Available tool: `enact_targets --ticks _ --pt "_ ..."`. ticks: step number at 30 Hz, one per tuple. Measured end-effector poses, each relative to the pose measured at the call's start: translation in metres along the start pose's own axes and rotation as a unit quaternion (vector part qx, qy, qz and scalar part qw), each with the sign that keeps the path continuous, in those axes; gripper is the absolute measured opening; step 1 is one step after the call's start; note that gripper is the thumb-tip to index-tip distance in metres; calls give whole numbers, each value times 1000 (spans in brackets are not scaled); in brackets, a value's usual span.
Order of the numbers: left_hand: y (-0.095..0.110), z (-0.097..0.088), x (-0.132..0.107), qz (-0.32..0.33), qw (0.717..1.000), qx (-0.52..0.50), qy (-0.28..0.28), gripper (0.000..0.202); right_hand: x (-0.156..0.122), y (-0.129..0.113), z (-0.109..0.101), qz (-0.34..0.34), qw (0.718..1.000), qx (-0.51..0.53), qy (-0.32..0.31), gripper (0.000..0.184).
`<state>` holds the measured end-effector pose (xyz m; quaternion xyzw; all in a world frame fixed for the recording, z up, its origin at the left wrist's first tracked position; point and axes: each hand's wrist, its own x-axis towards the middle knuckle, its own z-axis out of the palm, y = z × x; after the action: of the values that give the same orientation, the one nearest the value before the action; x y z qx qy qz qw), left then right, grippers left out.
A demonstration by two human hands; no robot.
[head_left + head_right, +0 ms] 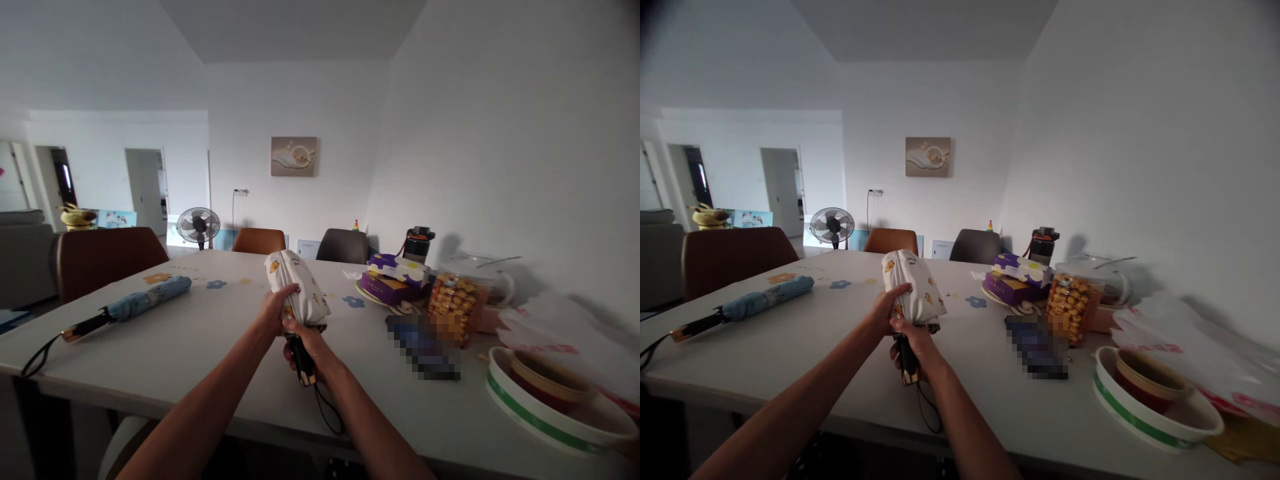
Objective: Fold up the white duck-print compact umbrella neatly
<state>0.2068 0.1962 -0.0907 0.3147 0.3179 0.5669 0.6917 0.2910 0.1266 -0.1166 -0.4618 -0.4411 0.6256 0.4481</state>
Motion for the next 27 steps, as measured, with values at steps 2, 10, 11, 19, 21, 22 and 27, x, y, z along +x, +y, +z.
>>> enact_targets --ticks 2,10,11,19,21,22,27 --pt "0 -3 -1 -12 999 -9 -30 41 -3 -1 1 3 1000 -8 -1 26" --pt "17 -7 15 -68 995 14 -73 39 1 3 2 0 1000 -13 15 23" --pt "24 -5 20 -62 996 21 -62 40 2 4 0 10 1000 -4 -11 24" --pt "86 -13 52 93 978 110 152 33 -1 2 -7 -13 992 33 -119 24" --pt "76 -22 46 114 960 144 213 30 2 2 -6 -41 996 59 -60 25" --pt "66 -27 41 110 960 148 212 28 4 2 -6 -53 996 74 -24 25" --pt "-5 -29 14 -50 991 114 45 25 14 6 -5 -40 989 44 137 25"
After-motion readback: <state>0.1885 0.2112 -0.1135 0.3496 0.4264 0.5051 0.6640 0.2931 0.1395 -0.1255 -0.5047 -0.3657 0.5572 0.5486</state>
